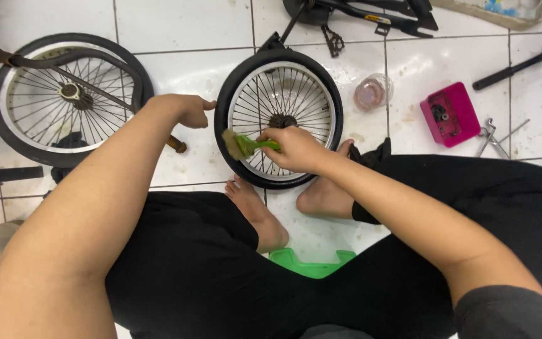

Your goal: The person is cleaning a bicycle wheel by rotating it and using a cloth and a brush to remove dirt from the rim and spokes.

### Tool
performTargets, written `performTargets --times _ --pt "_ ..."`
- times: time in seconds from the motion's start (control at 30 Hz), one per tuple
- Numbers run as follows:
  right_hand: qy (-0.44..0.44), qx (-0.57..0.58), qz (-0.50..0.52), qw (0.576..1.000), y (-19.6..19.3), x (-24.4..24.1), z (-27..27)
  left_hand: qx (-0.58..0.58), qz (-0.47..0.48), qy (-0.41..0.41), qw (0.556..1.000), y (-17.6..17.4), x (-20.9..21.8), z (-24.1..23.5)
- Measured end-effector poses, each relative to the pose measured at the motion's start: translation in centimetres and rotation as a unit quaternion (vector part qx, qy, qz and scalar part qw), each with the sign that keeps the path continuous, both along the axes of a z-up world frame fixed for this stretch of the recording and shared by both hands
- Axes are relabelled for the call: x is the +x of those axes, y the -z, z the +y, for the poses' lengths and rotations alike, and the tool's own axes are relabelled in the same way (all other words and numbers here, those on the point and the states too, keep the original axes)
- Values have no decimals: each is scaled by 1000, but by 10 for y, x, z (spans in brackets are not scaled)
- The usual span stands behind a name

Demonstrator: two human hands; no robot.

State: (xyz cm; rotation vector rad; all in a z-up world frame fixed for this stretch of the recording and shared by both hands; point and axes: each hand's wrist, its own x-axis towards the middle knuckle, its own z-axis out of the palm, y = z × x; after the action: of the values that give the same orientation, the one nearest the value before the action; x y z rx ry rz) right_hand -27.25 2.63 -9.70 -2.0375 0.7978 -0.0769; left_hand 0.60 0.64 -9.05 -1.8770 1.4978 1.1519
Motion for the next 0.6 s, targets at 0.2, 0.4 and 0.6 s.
performTargets --times 0.2,0.4,0.6 --pt "-178 -92 156 967 -2 -37 16 -8 -10 18 1000 -5 -1 4" --pt "-159 -145 219 952 16 -81 -6 -11 -5 11 1000 -17 -7 8" --pt "-104 -12 81 991 -9 -67 5 -9 -8 10 1000 -79 -31 19"
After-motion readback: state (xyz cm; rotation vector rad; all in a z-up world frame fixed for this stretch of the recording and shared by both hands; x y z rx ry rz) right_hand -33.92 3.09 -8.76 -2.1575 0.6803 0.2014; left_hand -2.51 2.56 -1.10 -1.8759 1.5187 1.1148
